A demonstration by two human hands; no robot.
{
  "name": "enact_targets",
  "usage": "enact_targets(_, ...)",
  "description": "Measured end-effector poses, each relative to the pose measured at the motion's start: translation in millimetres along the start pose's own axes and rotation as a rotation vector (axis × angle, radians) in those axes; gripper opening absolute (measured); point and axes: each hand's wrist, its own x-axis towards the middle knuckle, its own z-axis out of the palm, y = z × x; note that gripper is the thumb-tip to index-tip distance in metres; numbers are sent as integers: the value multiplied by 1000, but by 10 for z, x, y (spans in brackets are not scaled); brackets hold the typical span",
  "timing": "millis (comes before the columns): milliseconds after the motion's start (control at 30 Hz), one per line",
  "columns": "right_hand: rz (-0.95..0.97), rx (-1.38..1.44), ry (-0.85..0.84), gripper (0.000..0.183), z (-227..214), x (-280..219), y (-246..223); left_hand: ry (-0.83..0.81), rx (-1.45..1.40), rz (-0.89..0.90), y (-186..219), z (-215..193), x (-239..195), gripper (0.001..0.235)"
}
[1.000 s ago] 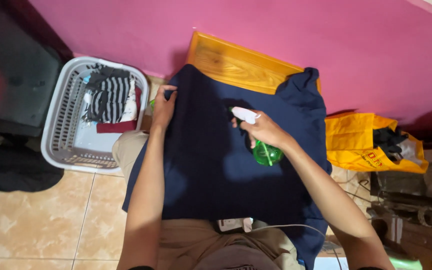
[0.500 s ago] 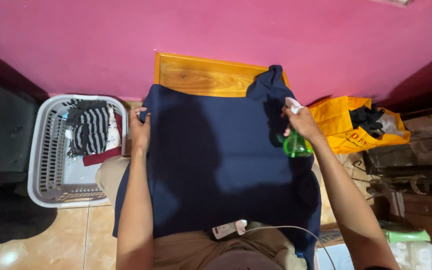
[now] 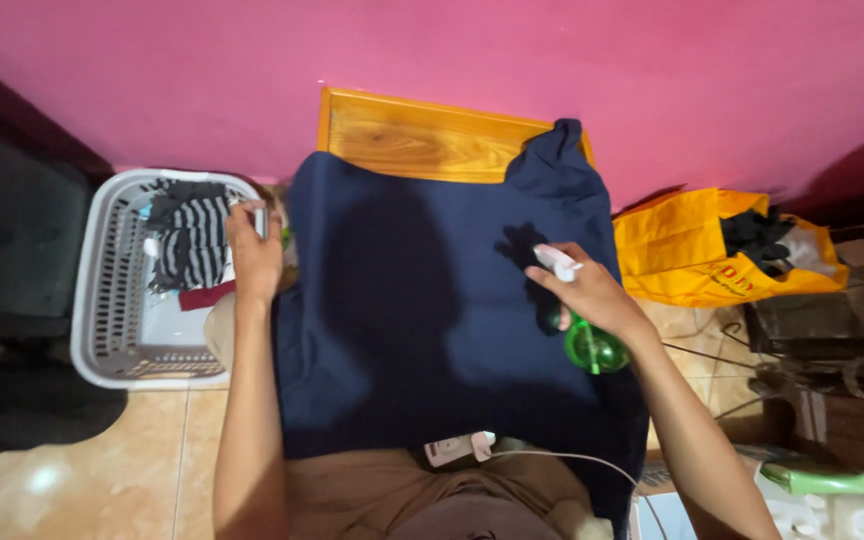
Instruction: The person retrieves clothes from a laundry basket, spreads them on a wooden tray, sprays them with a liquid from a spray bottle, and folds them neatly.
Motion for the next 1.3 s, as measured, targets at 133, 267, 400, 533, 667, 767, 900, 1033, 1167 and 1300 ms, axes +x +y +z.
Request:
enact_targets(133,-132,90,-105,62,325,240,-234,-227,588,31,59,-442,-612,34)
enact_targets(267,-320,179,-159,49,686,398,-623,-317,596,112,64,-604,-1064,36)
enact_targets(400,-464,290,-296,55,1230,484,-702,-183,631,172,25,-630,-1169,30)
enact_targets(533,-535,280,-467,39,1451,270,-718,-158,516,109,188,-716,-1139,21)
enact_targets(667,-556,243,-500,39,1377,90,-551,-60,157,-3,151,-754,-1156,13)
enact_targets(767,-487,279,-412,43,1013,-67,-501,-6,-144,-78,371,-876,-1183,18)
enact_targets(900,-280,389,-204,64,775,-84,-269,-196,-311,-254,403,-1136,-1350,54)
enact_targets(1033,-369,330,-231,44,814,-113,-176,-346,-72,-376,1015,-1445,-1534,73)
enact_targets(1167,-476,331,-348,34,1123,-156,-260,-299,-110,-230,713,-1491,-1624,53)
enact_targets(1300,-652,260,-465,22,1486,-339,-363,-246,54,-77,714,-1518,-1764,50)
